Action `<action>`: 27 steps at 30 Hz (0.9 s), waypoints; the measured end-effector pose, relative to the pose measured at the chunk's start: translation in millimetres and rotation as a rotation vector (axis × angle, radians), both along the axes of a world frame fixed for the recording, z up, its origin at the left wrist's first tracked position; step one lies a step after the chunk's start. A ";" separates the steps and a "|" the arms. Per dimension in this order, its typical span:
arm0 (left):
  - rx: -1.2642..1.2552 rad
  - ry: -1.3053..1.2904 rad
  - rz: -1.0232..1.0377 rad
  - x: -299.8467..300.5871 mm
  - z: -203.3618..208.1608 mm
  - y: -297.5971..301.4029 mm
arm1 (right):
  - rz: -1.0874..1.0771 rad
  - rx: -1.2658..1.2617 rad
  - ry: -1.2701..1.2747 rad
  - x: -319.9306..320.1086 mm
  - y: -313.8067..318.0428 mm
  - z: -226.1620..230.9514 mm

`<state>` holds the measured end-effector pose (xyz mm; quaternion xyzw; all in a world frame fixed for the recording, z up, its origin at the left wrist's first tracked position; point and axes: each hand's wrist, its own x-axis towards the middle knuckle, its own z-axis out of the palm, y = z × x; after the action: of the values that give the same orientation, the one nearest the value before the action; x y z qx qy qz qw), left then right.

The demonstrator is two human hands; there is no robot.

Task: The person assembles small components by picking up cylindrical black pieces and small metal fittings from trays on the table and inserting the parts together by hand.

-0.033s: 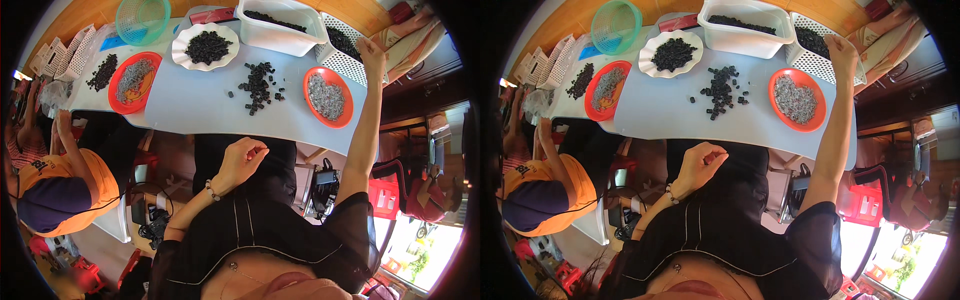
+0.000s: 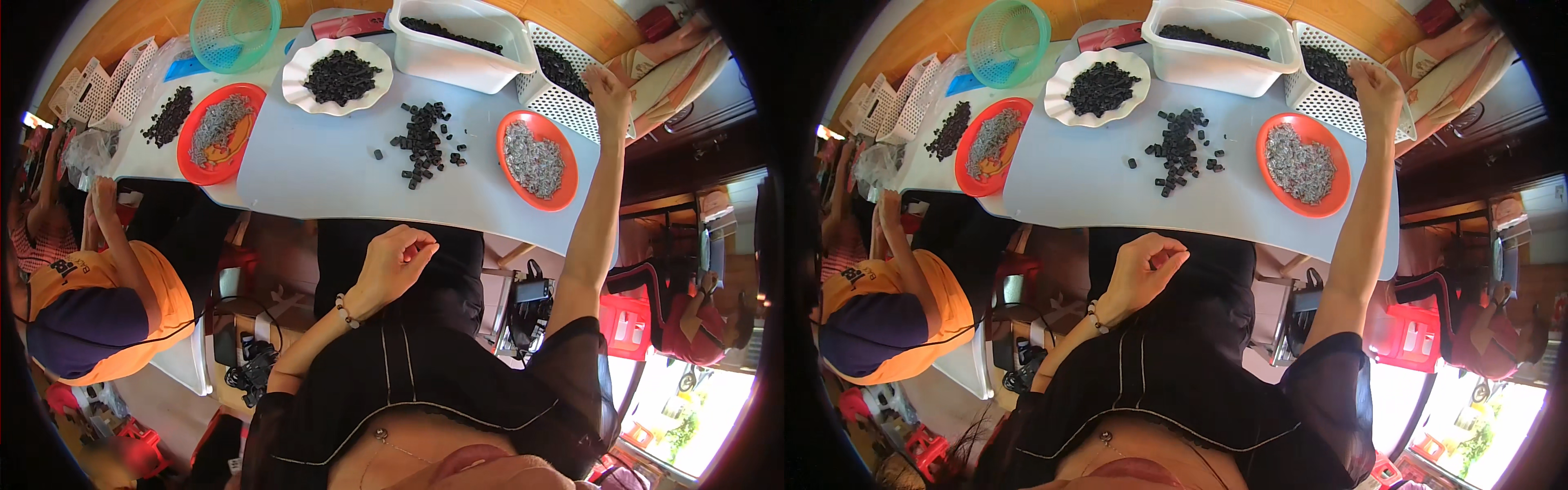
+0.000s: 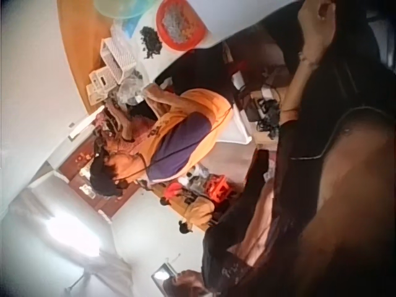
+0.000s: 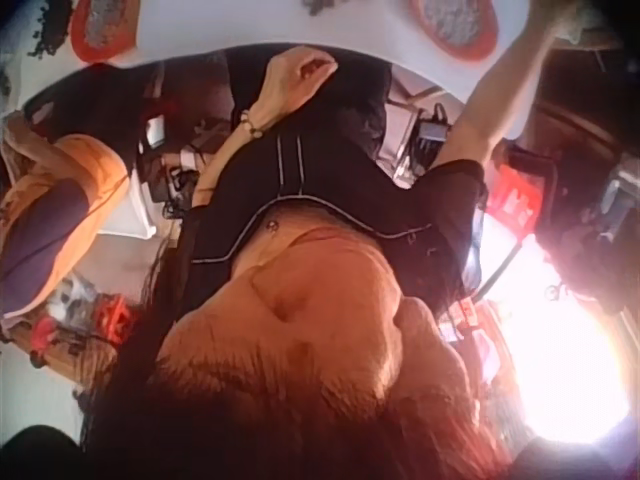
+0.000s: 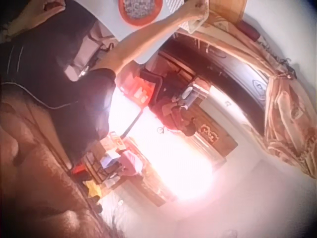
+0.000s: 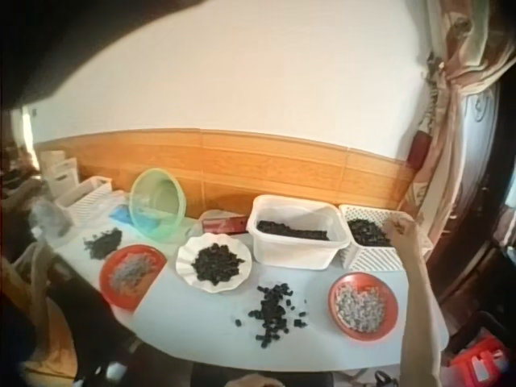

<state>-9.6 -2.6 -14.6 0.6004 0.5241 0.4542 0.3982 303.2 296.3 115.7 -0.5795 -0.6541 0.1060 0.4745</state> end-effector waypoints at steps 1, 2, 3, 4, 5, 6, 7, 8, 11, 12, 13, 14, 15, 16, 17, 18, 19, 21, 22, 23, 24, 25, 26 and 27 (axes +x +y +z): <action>-0.003 -0.002 0.007 -0.7 -0.5 1.1 | 0.007 -0.003 -0.002 -2.6 -3.7 -5.1; -0.014 -0.010 -0.002 -0.8 -1.5 1.7 | 0.050 -0.026 0.067 -0.7 -10.3 -15.1; -0.029 -0.013 0.009 -2.1 -2.9 0.4 | 0.113 -0.055 0.141 -9.6 -17.2 -23.4; -0.040 -0.010 0.021 -3.0 -4.7 -0.9 | 0.151 -0.046 0.085 -19.8 -27.4 -34.9; -0.056 -0.029 0.006 -3.0 -5.7 -0.6 | 0.184 -0.074 0.069 -31.3 -44.1 -42.0; -0.071 -0.048 -0.005 -3.2 -6.9 -0.3 | 0.167 -0.183 0.029 -48.3 -65.1 -46.2; -0.076 -0.050 -0.015 -2.0 -7.4 1.3 | 0.255 -0.250 0.077 -48.4 -77.0 -58.7; -0.075 -0.066 -0.026 -1.1 -8.3 2.7 | 0.301 -0.191 0.017 -59.9 -89.7 -71.8; -0.090 -0.101 -0.037 -0.8 -9.3 3.6 | 0.279 -0.304 -0.148 -104.6 -128.0 -77.2; -0.099 -0.120 -0.047 -0.3 -9.1 3.6 | 0.307 -0.282 -0.178 -112.2 -133.7 -85.4; -0.102 -0.119 -0.046 0.1 -9.5 3.4 | 0.335 -0.260 -0.209 -116.9 -136.6 -93.0; -0.113 -0.126 -0.051 0.3 -9.8 3.2 | 0.334 -0.262 -0.207 -119.4 -137.7 -99.4; -0.123 -0.134 -0.054 0.5 -10.0 3.1 | 0.335 -0.226 -0.275 -121.2 -138.6 -105.3; -0.124 -0.133 -0.054 1.2 -9.6 3.0 | 0.337 -0.189 -0.344 -121.9 -139.1 -109.2; -0.151 -0.177 -0.053 1.7 -9.0 2.5 | 0.340 -0.189 -0.343 -122.5 -139.2 -111.6; -0.179 -0.220 -0.051 1.9 -8.7 2.1 | 0.354 -0.175 -0.358 -122.9 -139.5 -113.5; -0.179 -0.220 -0.048 1.6 -9.3 2.3 | 0.368 -0.161 -0.374 -123.2 -139.8 -114.4; -0.227 -0.252 -0.061 1.0 -11.0 2.6 | 0.359 -0.182 -0.371 -123.8 -140.9 -113.5; -0.228 -0.251 -0.060 1.3 -11.2 2.2 | 0.348 -0.204 -0.370 -124.0 -141.7 -112.4; -0.236 -0.261 -0.049 2.0 -11.5 2.1 | 0.349 -0.204 -0.369 -124.7 -143.2 -110.7; -0.243 -0.270 -0.038 2.5 -11.7 1.9 | 0.348 -0.187 -0.420 -126.0 -145.2 -108.7; -0.244 -0.270 -0.038 2.4 -11.1 1.9 | 0.348 -0.170 -0.470 -126.9 -146.5 -108.0; -0.253 -0.273 -0.047 2.3 -9.6 2.5 | 0.346 -0.171 -0.470 -126.7 -146.9 -108.2; -0.262 -0.277 -0.056 2.3 -8.9 3.0 | 0.348 -0.179 -0.471 -126.3 -147.1 -108.7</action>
<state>-7.3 0.4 -23.4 0.4895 0.5018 0.4491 0.5540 176.9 149.2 7.1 -0.5070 -0.8235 0.1057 0.2317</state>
